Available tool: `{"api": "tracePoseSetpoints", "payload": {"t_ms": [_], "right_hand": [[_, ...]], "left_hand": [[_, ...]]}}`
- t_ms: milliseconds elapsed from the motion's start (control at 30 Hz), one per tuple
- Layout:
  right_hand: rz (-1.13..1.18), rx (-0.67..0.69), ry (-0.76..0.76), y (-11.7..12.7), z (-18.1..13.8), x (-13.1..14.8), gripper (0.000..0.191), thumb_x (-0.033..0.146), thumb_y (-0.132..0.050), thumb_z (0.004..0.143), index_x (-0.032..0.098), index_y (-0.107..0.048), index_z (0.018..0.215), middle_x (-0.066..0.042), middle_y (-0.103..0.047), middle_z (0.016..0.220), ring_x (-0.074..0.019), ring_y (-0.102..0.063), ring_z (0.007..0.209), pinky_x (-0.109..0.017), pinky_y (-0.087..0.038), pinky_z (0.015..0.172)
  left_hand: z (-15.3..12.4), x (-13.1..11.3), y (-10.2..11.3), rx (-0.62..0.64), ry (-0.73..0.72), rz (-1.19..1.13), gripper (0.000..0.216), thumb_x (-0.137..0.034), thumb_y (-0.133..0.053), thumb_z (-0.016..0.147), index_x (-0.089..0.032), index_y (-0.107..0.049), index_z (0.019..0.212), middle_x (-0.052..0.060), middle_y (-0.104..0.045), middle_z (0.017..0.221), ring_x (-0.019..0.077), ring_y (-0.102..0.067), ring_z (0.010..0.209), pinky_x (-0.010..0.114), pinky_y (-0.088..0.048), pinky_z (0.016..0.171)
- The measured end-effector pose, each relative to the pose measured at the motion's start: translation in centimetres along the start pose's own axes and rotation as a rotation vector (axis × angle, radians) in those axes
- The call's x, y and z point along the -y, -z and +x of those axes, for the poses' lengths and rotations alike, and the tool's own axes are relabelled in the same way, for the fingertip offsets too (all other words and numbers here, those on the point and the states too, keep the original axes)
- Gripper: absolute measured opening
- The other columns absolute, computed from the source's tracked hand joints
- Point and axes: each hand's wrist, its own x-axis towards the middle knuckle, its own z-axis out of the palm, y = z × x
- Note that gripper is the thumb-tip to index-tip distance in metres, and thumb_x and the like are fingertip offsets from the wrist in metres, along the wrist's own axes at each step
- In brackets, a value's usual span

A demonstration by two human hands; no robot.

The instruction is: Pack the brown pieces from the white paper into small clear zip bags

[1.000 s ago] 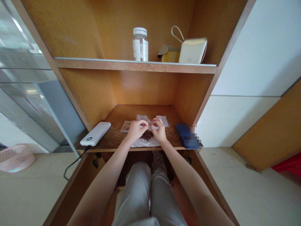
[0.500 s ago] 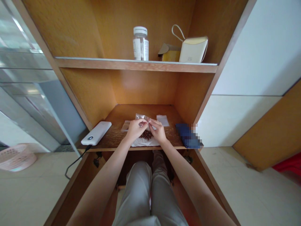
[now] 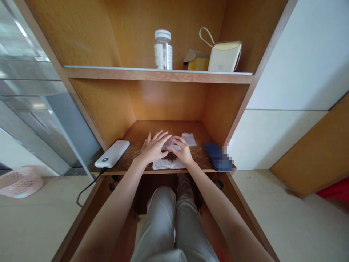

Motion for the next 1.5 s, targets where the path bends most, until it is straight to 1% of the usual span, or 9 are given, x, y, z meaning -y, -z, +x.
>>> {"api": "tracePoseSetpoints", "payload": {"t_ms": [233,433,633,733,900,1067,1200,1367,1500], "right_hand": [[0.027,0.031,0.015,-0.1,0.1,-0.1,0.038,0.034,-0.067,0.075,0.026,-0.063,0.112,-0.007,-0.056,0.116,-0.0199,-0.051,0.113,-0.036,-0.041,0.099],[0.037,0.042,-0.031,-0.1,0.0,0.0,0.027,0.029,-0.062,0.080,0.028,-0.066,0.106,-0.006,-0.056,0.115,-0.0186,-0.052,0.111,-0.036,-0.042,0.098],[0.052,0.050,-0.037,-0.1,-0.2,-0.2,0.021,0.032,-0.061,0.081,0.027,-0.069,0.099,-0.005,-0.056,0.115,-0.0178,-0.052,0.109,-0.034,-0.043,0.097],[0.067,0.043,-0.020,-0.1,-0.1,-0.3,0.019,0.033,-0.058,0.082,0.028,-0.070,0.096,-0.005,-0.057,0.114,-0.0176,-0.052,0.108,-0.035,-0.043,0.096],[0.107,0.016,-0.004,-0.2,-0.1,-0.3,0.018,0.033,-0.055,0.084,0.026,-0.070,0.088,-0.005,-0.056,0.112,-0.0177,-0.054,0.105,-0.035,-0.045,0.093],[0.084,-0.086,-0.039,-0.1,0.0,-0.1,0.019,0.031,-0.049,0.087,0.022,-0.066,0.086,-0.007,-0.056,0.108,-0.0173,-0.053,0.104,-0.033,-0.046,0.088],[0.041,-0.139,-0.092,0.0,0.0,-0.1,0.013,0.024,-0.047,0.086,0.020,-0.059,0.084,-0.008,-0.055,0.102,-0.0171,-0.054,0.098,-0.031,-0.048,0.079],[-0.119,0.064,-0.070,0.1,-0.1,0.1,0.006,0.018,-0.053,0.076,0.019,-0.058,0.072,-0.005,-0.056,0.094,-0.0185,-0.052,0.094,-0.035,-0.040,0.085],[-0.346,0.261,-0.103,0.3,-0.3,1.0,0.007,0.023,-0.060,0.072,0.019,-0.058,0.067,-0.003,-0.057,0.097,-0.0202,-0.047,0.094,-0.037,-0.034,0.083]], "left_hand": [[0.1,1.0,-0.3,-0.048,-0.094,0.082,0.057,-0.034,-0.064,0.074,-0.024,-0.046,0.127,0.008,-0.052,0.131,0.0275,-0.037,0.127,0.055,0.005,0.108],[0.2,0.8,-0.6,-0.104,-0.144,0.093,0.050,-0.037,-0.065,0.073,-0.022,-0.054,0.120,0.009,-0.058,0.121,0.0268,-0.047,0.119,0.054,0.002,0.110],[0.3,0.8,-0.8,-0.107,-0.165,0.085,0.044,-0.036,-0.067,0.072,-0.023,-0.058,0.113,0.007,-0.061,0.112,0.0248,-0.053,0.109,0.054,-0.007,0.111],[0.4,0.9,-0.7,-0.100,-0.177,0.037,0.039,-0.033,-0.066,0.073,-0.023,-0.058,0.110,0.004,-0.062,0.103,0.0220,-0.057,0.101,0.051,-0.017,0.109],[0.3,0.9,-0.8,-0.096,-0.122,-0.040,0.033,-0.033,-0.065,0.075,-0.022,-0.060,0.106,0.005,-0.060,0.095,0.0205,-0.058,0.091,0.037,-0.044,0.087],[0.2,1.3,-1.6,-0.192,-0.055,-0.162,0.037,-0.038,-0.068,0.072,-0.021,-0.061,0.103,0.005,-0.061,0.095,0.0207,-0.058,0.090,0.035,-0.045,0.083],[-0.2,2.3,-2.7,-0.311,0.084,-0.364,0.043,-0.043,-0.070,0.068,-0.021,-0.060,0.103,0.004,-0.063,0.091,0.0186,-0.060,0.084,0.033,-0.047,0.078],[-1.6,3.5,-3.9,-0.326,0.214,-0.491,0.045,-0.043,-0.072,0.065,-0.020,-0.062,0.102,0.005,-0.066,0.092,0.0189,-0.061,0.082,0.036,-0.047,0.081],[-2.7,3.9,-4.2,-0.321,0.292,-0.576,0.044,-0.042,-0.070,0.066,-0.019,-0.062,0.103,0.005,-0.067,0.090,0.0193,-0.062,0.081,0.037,-0.048,0.081]]}}
